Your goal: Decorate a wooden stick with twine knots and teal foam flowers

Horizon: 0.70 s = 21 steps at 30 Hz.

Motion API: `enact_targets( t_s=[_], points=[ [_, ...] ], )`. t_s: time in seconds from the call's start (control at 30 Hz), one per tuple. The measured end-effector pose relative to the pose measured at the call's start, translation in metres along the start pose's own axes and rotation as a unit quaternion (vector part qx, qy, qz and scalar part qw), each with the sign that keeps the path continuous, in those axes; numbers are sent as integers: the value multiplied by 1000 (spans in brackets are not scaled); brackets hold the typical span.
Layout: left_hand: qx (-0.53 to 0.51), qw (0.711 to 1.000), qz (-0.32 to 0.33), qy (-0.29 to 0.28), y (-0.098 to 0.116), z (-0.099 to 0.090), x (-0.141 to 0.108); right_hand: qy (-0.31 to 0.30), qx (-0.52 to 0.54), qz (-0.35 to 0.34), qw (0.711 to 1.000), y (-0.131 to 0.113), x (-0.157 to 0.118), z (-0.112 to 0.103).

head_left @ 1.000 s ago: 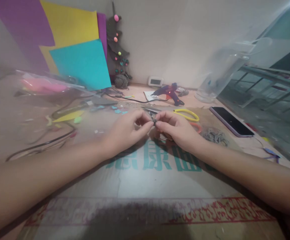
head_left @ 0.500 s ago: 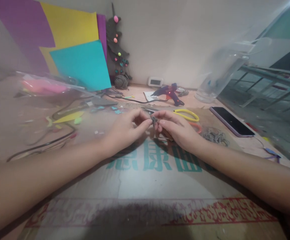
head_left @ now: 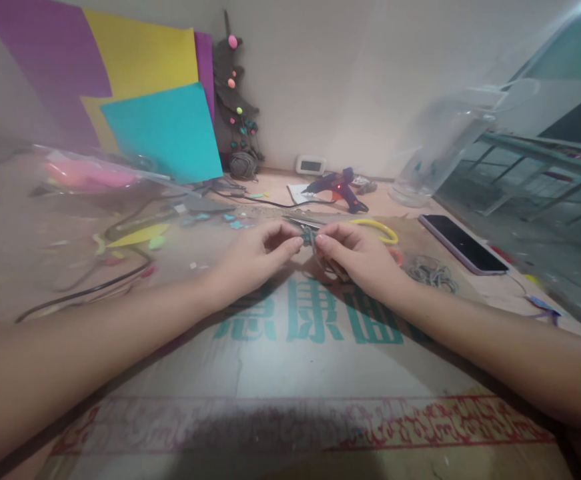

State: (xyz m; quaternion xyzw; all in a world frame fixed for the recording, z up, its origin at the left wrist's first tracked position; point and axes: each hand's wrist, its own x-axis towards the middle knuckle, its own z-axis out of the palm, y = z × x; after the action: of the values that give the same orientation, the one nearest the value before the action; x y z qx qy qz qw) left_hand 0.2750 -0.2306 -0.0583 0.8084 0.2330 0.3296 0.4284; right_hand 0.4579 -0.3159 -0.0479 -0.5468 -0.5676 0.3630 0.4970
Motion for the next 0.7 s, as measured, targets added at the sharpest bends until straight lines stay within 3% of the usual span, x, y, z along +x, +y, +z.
enact_targets(
  t_s=[0.1, 0.2, 0.33, 0.47, 0.6, 0.7],
  points=[
    [-11, 1000, -10, 10, -1, 0, 1, 7, -36, -7, 999, -3, 0, -2],
    [-18, 1000, -15, 21, -2, 0, 2, 63, -118, -46, 990, -13, 3, -10],
    [-23, 999, -31, 29, 0, -1, 4, 120, -292, -109, 943, -32, 13, -35],
    [-37, 997, -48, 38, 2, -2, 6, 11, -467, -78, 881, -41, 23, -71],
    [-45, 997, -46, 45, 1, -2, 6, -58, -583, 0, 810, -29, 27, -108],
    [-41, 997, -43, 50, 1, -3, 5, -137, -575, 48, 805, -16, 28, -125]
  ],
)
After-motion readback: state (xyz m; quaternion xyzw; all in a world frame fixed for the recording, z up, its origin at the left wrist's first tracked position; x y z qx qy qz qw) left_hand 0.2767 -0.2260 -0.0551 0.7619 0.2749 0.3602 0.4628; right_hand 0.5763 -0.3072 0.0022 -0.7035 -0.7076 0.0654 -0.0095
